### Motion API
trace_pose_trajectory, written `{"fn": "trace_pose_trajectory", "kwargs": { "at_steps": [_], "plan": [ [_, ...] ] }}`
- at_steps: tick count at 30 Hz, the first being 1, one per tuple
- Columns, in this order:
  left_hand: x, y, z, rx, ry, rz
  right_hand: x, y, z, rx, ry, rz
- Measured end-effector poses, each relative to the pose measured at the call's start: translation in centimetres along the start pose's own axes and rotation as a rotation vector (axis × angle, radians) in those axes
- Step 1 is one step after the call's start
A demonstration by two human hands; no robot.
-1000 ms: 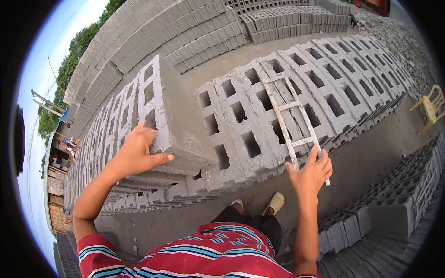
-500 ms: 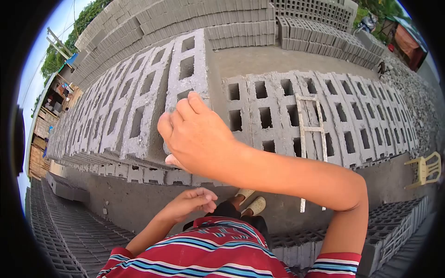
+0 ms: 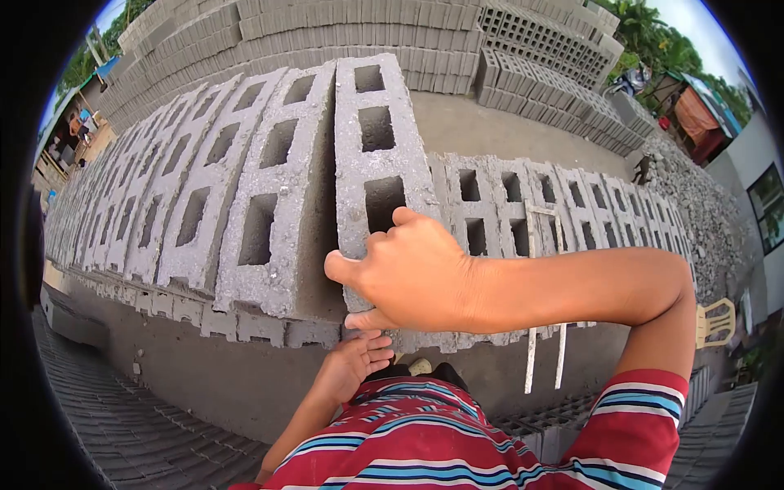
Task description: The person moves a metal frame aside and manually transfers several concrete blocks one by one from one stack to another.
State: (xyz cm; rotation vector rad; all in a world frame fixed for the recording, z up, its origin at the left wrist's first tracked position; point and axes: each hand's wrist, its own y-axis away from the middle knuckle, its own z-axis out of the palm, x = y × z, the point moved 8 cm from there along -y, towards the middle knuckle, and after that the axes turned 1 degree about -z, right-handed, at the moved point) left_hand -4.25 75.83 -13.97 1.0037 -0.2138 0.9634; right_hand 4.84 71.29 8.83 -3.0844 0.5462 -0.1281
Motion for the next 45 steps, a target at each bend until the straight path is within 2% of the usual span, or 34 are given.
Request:
{"fn": "trace_pose_trajectory", "kwargs": {
  "at_steps": [5, 7, 10, 13, 16, 18, 19, 21, 23, 24, 25, 26, 27, 28, 30, 31, 33, 35, 38, 40, 45],
  "plan": [
    [1.5, -0.1, 0.7, -0.104, -0.263, 0.012, 2.4, 2.3, -2.5, 0.027, 0.056, -0.035],
    [2.3, -0.1, 1.7, -0.146, -0.307, 0.013, 3.8, 3.5, -3.1, -0.065, 0.034, -0.016],
    [3.2, -0.8, 3.7, -0.217, -0.327, 0.087, 5.5, 5.1, -3.1, -0.115, 0.005, -0.037],
    [5.8, -1.0, 7.0, -0.271, -0.334, 0.248, 6.6, 6.8, -2.5, -0.157, -0.015, -0.076],
    [8.6, -2.5, 9.2, -0.207, -0.307, 0.488, 7.0, 8.4, -1.6, -0.102, 0.018, -0.101],
    [11.5, -3.0, 10.6, -0.026, -0.239, 0.731, 6.4, 9.4, -1.0, -0.052, 0.044, -0.112],
    [13.2, -3.1, 11.5, 0.015, -0.162, 0.907, 6.3, 9.6, -1.1, -0.024, 0.031, -0.108],
    [16.4, -3.1, 12.8, 0.097, -0.22, 1.35, 6.5, 9.8, -1.1, 0.05, -0.001, -0.071],
    [19.1, -3.7, 14.1, 0.25, -0.154, 1.507, 6.4, 10.3, -0.9, 0.057, -0.037, -0.022],
    [20.5, -4.0, 14.7, 0.293, -0.112, 1.513, 6.4, 10.5, -1.0, 0.092, -0.048, 0.0],
    [22.0, -4.5, 15.4, 0.217, -0.099, 1.499, 6.3, 10.8, -0.9, 0.131, -0.063, 0.024],
    [23.5, -4.7, 16.1, 0.245, -0.12, 1.486, 6.3, 11.2, -0.9, 0.18, -0.072, 0.049],
    [25.2, -5.0, 16.4, 0.338, -0.227, 1.58, 6.3, 11.7, -0.6, 0.157, -0.094, 0.069],
    [27.1, -4.7, 17.5, 0.38, -0.335, 1.568, 6.3, 12.1, -0.7, 0.197, -0.106, 0.084],
    [31.0, -4.3, 21.0, 0.383, -0.533, 1.367, 6.2, 12.7, -0.8, 0.288, -0.123, 0.116],
    [33.6, -4.7, 22.7, 0.41, -0.737, 1.362, 6.4, 13.2, -0.3, 0.277, -0.154, 0.159],
    [40.7, -10.9, 26.0, 0.366, -1.328, 1.026, 6.6, 15.0, -1.2, 0.436, -0.097, 0.282],
    [42.2, -11.8, 30.8, 0.607, -1.74, 0.798, 6.4, 17.1, -1.0, 0.544, -0.032, 0.407],
    [42.8, -15.4, 31.0, 0.568, -2.527, 0.515, 6.5, 20.7, 1.6, 1.017, -0.272, 0.654],
    [41.6, -15.0, 28.8, 0.504, -2.6, 0.395, 5.9, 20.5, 4.5, 1.038, -0.37, 0.752],
    [40.4, -19.0, 23.6, 0.218, -2.19, 0.258, 5.6, 19.2, 8.1, 1.104, -0.453, 0.88]
  ]
}}
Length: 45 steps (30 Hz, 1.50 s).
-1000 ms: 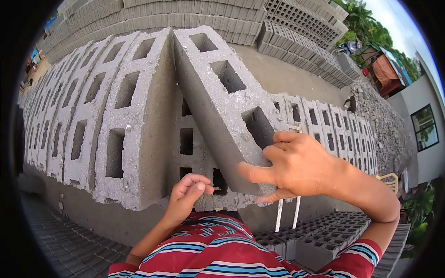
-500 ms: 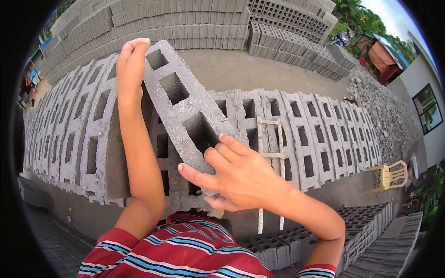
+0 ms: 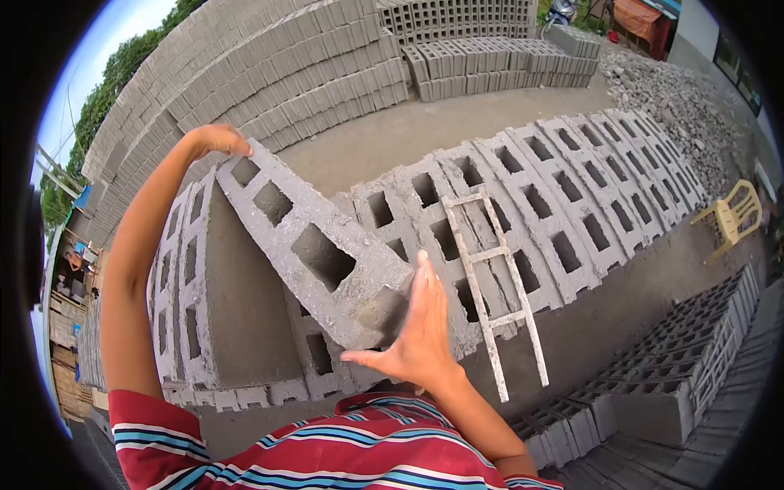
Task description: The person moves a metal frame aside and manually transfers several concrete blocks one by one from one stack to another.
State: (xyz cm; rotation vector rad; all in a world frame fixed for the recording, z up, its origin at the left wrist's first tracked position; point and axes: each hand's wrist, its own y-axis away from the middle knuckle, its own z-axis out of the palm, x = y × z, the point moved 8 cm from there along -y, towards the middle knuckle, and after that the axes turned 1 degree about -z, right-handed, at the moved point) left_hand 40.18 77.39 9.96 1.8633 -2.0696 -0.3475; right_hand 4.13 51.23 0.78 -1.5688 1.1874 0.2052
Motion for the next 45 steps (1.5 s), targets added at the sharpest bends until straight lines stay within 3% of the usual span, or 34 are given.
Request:
{"fn": "trace_pose_trajectory", "kwargs": {
  "at_steps": [5, 7, 8, 11, 13, 18, 22, 24, 28, 31, 34, 36, 39, 40, 41, 45],
  "plan": [
    [1.4, 2.5, 1.6, -0.113, 0.145, 0.014, 1.9, 0.7, 1.2, 0.109, -0.157, 0.019],
    [3.5, 4.7, 2.8, -0.029, 0.023, 0.108, 2.4, 1.0, 1.5, 0.203, -0.123, 0.02],
    [2.0, 3.4, 2.6, 0.181, 0.013, 0.045, 2.3, 1.2, 1.5, 0.23, -0.117, 0.0],
    [0.5, 1.2, 2.3, 0.351, -0.004, -0.007, 2.2, 1.6, 1.5, 0.321, -0.152, -0.032],
    [0.0, 0.8, 2.0, 0.386, 0.033, 0.073, 2.3, 1.5, 1.2, 0.352, -0.152, -0.047],
    [1.4, 1.6, 3.0, 0.22, 0.212, 0.083, 1.4, 2.0, -2.5, 0.393, -0.197, 0.018],
    [6.1, 5.0, 3.3, 0.139, 0.117, 0.122, -0.9, 3.9, -7.0, 0.451, -0.218, 0.077],
    [9.2, 7.9, 3.0, 0.153, 0.112, 0.172, -2.2, 5.4, -9.1, 0.507, -0.173, 0.055],
    [14.8, 13.0, 4.1, 0.145, 0.157, 0.256, -4.1, 10.4, -12.6, 0.489, -0.132, 0.228],
    [18.6, 14.8, 5.5, 0.138, 0.107, 0.44, -6.2, 13.6, -16.5, 0.562, -0.109, 0.294],
    [22.4, 17.9, 7.8, 0.035, 0.07, 0.479, -10.0, 14.3, -21.3, 0.77, -0.233, 0.149],
    [23.9, 18.5, 9.0, 0.01, 0.064, 0.538, -12.9, 13.3, -24.0, 0.762, -0.317, 0.109],
    [25.8, 20.0, 11.2, -0.064, 0.034, 0.56, -18.1, 11.0, -26.4, 0.676, -0.153, 0.15],
    [25.9, 18.1, 12.0, -0.079, 0.07, 0.564, -19.6, 10.1, -26.8, 0.646, -0.085, 0.177],
    [26.4, 15.3, 13.9, -0.261, 0.044, 0.62, -20.7, 9.1, -27.1, 0.587, -0.028, 0.196],
    [26.4, 13.0, 16.5, -0.306, 0.288, 0.697, -23.5, 5.3, -27.7, 0.457, 0.227, 0.19]
  ]
}}
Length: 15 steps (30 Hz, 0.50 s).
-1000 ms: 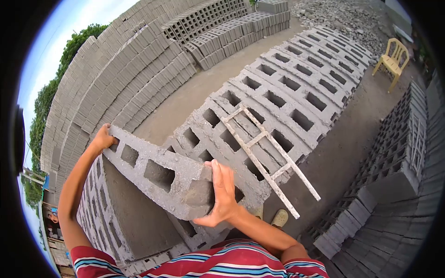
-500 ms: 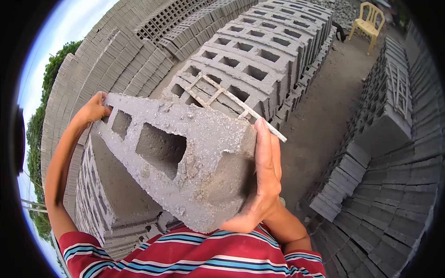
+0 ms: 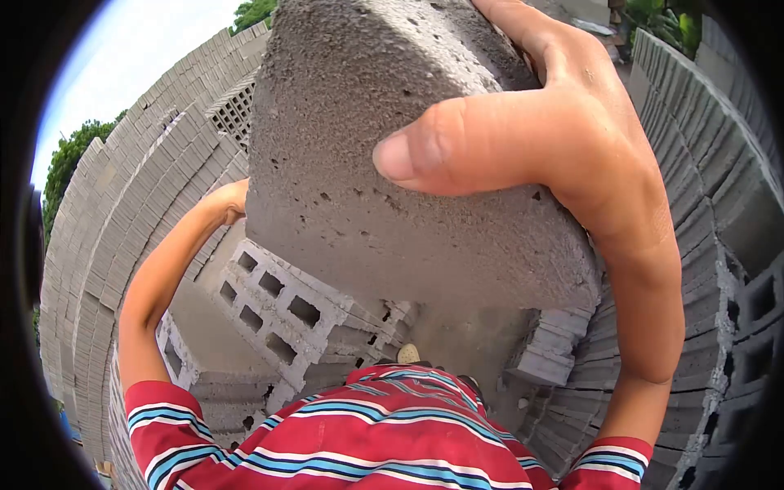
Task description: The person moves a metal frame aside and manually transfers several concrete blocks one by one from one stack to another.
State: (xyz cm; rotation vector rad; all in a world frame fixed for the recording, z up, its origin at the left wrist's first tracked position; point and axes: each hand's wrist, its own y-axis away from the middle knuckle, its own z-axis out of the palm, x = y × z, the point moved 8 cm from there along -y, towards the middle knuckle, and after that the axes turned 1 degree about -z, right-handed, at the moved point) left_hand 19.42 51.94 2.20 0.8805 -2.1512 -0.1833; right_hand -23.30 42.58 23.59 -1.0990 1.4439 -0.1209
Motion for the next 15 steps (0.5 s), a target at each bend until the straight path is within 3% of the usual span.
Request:
{"fn": "trace_pose_trajectory", "kwargs": {
  "at_steps": [8, 15],
  "plan": [
    [-6.7, -2.8, -0.8, 0.006, 0.082, -0.126, -0.1, -1.9, 5.4, -0.09, 0.316, 0.089],
    [-7.8, -4.1, -1.5, -0.039, 0.25, -0.094, -3.4, -4.2, 11.2, -0.548, 0.282, 0.132]
  ]
}}
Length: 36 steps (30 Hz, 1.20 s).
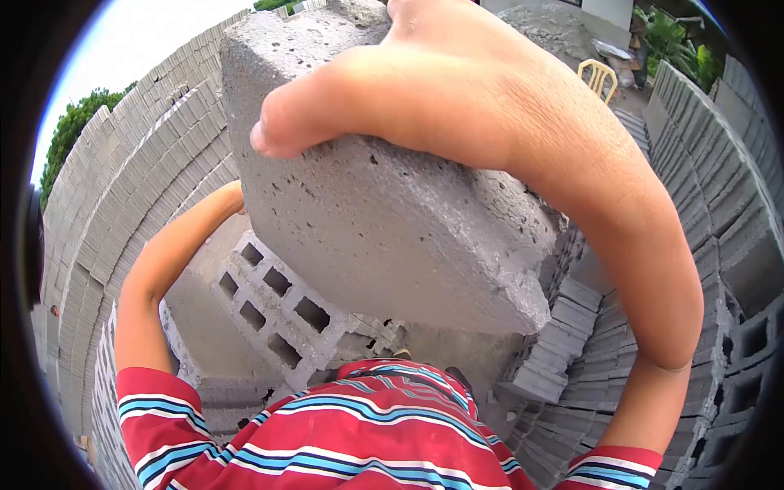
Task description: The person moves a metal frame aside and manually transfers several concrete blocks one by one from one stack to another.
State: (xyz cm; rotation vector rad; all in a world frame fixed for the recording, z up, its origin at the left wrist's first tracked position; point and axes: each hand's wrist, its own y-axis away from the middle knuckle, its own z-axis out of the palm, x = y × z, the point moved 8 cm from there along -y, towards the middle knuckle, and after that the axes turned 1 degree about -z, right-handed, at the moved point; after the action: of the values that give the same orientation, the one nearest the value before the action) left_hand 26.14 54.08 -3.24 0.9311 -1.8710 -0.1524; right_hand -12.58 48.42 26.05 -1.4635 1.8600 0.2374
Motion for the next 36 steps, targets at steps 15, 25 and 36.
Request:
{"fn": "trace_pose_trajectory", "kwargs": {
  "at_steps": [15, 25, 36],
  "plan": [
    [12.7, 23.9, -6.7, 0.986, 0.868, 0.76, -3.9, -22.6, 11.6, -0.372, 0.304, -0.264],
    [17.0, 23.5, 11.1, 0.662, 0.879, 0.866, -4.1, -23.4, 11.1, -0.244, 0.532, 0.019],
    [20.0, 25.0, 7.9, 0.664, 1.179, 1.189, 1.1, -31.9, 12.2, -0.435, -0.03, -0.146]
  ]
}}
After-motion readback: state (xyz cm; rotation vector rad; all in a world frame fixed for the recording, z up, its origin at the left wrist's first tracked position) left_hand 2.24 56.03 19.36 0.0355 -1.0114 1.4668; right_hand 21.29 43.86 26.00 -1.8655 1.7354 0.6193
